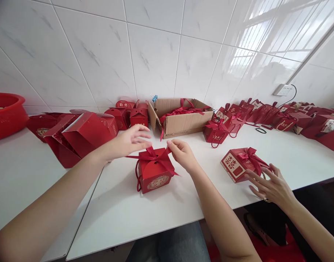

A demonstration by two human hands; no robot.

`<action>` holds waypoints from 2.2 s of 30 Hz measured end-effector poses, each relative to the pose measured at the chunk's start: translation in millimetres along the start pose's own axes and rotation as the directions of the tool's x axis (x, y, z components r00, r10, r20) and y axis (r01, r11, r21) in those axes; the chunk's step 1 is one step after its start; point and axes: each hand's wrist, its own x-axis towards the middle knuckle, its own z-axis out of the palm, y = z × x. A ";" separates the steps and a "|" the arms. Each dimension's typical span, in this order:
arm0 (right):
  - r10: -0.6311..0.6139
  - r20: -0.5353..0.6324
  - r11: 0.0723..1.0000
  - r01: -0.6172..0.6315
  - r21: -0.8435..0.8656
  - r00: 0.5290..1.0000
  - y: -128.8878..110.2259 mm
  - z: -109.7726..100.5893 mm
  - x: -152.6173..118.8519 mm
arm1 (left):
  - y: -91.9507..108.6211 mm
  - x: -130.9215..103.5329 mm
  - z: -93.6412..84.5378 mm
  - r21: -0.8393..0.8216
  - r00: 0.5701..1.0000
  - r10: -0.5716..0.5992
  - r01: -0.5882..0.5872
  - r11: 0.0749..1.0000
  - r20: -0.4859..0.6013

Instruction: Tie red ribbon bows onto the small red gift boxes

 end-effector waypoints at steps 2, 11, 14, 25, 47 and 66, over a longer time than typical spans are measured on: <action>-0.056 -0.079 0.998 0.059 0.031 0.995 1.2 -3.3 1.9 | 10.1 -7.3 -9.3 0.036 0.992 0.041 -0.037 0.999 -0.123; -0.085 0.497 0.975 0.175 -0.137 0.864 21.8 -48.3 13.3 | 26.8 -38.7 -29.1 0.443 0.975 0.142 -0.053 0.895 -0.170; -0.017 0.732 0.968 0.195 -0.159 0.681 26.9 -47.4 15.3 | 11.1 -37.8 -20.0 0.526 0.988 0.135 -0.075 0.847 -0.077; -0.148 0.547 0.976 0.211 -0.054 0.824 30.7 -18.4 12.2 | -36.3 -55.0 16.2 0.449 0.867 0.476 -0.370 0.813 -0.147; -0.188 0.442 0.978 0.210 -0.001 0.877 40.5 -13.8 17.7 | -73.4 -38.2 27.2 0.068 0.990 0.112 -0.118 0.991 0.090; -0.601 0.037 0.742 0.574 -0.345 0.799 43.9 35.0 1.8 | -68.1 -47.0 27.8 0.620 0.698 0.570 -0.228 0.750 -0.433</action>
